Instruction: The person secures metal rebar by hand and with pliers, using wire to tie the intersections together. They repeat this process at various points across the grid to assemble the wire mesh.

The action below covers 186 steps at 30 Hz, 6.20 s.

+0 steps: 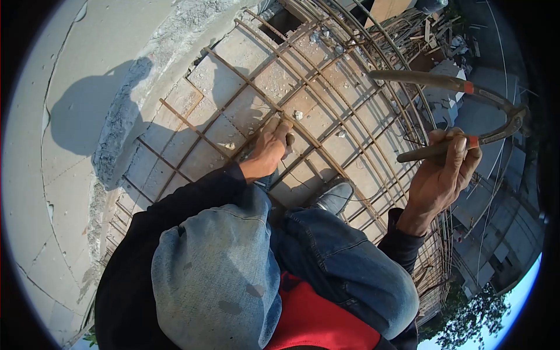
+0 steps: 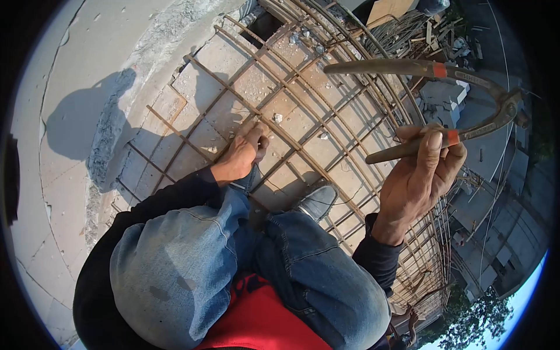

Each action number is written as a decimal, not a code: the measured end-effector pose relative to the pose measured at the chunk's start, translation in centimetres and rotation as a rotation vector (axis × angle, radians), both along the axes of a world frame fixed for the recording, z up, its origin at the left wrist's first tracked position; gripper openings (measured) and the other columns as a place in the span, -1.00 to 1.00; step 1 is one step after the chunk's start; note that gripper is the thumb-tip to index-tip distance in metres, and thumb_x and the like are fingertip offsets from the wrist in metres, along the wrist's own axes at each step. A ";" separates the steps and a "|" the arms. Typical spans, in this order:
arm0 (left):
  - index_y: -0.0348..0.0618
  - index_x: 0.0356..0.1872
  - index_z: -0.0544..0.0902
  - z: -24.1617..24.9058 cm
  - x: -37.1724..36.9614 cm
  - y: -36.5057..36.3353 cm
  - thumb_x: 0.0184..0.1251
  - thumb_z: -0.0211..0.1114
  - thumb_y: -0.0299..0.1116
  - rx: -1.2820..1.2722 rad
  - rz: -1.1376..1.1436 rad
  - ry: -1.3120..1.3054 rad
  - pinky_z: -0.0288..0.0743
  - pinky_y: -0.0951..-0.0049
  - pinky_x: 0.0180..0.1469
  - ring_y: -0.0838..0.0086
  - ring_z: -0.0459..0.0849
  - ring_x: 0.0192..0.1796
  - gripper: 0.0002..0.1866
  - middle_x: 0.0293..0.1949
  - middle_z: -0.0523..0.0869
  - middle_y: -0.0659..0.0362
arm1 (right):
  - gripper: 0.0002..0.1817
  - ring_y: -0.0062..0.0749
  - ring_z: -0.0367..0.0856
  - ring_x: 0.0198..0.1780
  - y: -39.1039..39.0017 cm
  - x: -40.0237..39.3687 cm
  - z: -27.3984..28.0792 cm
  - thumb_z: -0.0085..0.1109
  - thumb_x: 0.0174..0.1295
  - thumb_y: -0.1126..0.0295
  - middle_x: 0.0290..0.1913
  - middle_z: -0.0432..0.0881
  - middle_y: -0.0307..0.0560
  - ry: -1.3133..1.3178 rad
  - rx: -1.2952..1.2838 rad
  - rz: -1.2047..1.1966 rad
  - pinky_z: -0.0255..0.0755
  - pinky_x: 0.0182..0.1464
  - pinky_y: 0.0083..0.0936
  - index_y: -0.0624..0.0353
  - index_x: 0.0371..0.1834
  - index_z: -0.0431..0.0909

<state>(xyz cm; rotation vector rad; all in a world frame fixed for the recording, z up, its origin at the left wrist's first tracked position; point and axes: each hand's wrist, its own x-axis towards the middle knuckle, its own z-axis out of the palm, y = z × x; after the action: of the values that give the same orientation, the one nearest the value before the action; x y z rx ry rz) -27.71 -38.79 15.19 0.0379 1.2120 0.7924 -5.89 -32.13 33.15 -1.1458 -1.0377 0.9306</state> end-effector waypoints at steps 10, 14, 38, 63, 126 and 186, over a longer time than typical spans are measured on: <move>-0.02 -0.07 0.51 -0.3 -3.0 -1.0 0.58 -0.07 -0.12 0.130 -0.103 -0.121 0.21 0.68 -0.56 0.64 0.51 -0.51 -0.74 -0.23 0.74 0.19 | -0.73 -0.77 0.25 -0.62 2.7 0.3 4.1 0.11 0.36 0.24 -0.59 0.32 -0.30 -0.494 -0.487 0.482 0.60 -0.16 -0.47 0.27 -0.19 0.46; -0.06 -0.05 0.48 0.7 -1.8 -1.1 0.54 -0.03 -0.07 0.117 -0.140 -0.126 0.30 0.60 -0.53 0.57 0.56 -0.48 -0.70 -0.17 0.74 0.05 | -0.71 -0.47 0.43 -0.47 -0.2 -5.6 -4.0 0.17 0.29 0.27 -0.52 0.39 -0.19 -0.502 -0.790 0.789 0.34 -0.39 -0.51 0.29 -0.19 0.41; -0.31 -0.20 0.66 -2.0 -8.2 1.2 0.46 0.05 -0.32 0.159 -0.175 0.085 0.17 0.61 -0.70 0.69 0.36 -0.68 -0.72 -0.61 0.55 0.23 | -0.67 -0.12 0.66 -0.41 6.4 -11.0 -4.3 0.02 0.09 0.54 -0.59 0.51 0.14 -1.502 -0.372 1.436 0.47 -0.26 -0.11 0.23 -0.03 0.44; -0.34 -0.27 0.67 -0.4 -9.4 5.1 0.46 0.02 -0.24 0.276 -0.343 0.004 0.40 0.66 -0.47 0.61 0.59 -0.50 -0.64 -0.54 0.64 0.19 | -0.81 0.06 0.54 0.00 4.6 -16.7 -5.0 0.09 0.20 0.46 -0.12 0.56 0.10 -2.042 0.028 1.340 0.53 -0.08 0.01 0.34 -0.20 0.60; -0.34 0.14 0.53 -3.4 -2.4 16.7 0.20 0.37 0.06 0.842 -1.251 -0.522 0.55 0.45 -0.04 0.37 0.69 -0.11 -0.32 -0.12 0.70 0.01 | -0.65 -0.14 0.75 -0.30 13.5 -10.4 -6.1 -0.01 0.24 0.39 -0.32 0.70 0.22 -1.081 -1.466 1.692 0.67 -0.28 -0.27 0.44 -0.01 0.51; -0.34 0.19 0.51 6.1 -4.0 4.6 0.54 0.02 -0.20 0.483 -1.073 -0.050 0.31 0.66 -0.62 0.68 0.43 -0.66 -0.58 -0.35 0.72 0.11 | -0.55 0.06 0.00 0.54 -16.3 11.5 -13.2 0.24 0.23 0.19 0.42 0.32 0.02 -1.081 -0.683 0.233 -0.26 0.48 0.21 0.05 0.18 0.53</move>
<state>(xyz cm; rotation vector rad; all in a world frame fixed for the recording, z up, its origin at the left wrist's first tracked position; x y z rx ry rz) -31.75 -34.17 21.26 0.9743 0.7507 0.1049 5.57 -48.45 19.91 -2.2601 -1.8018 0.8522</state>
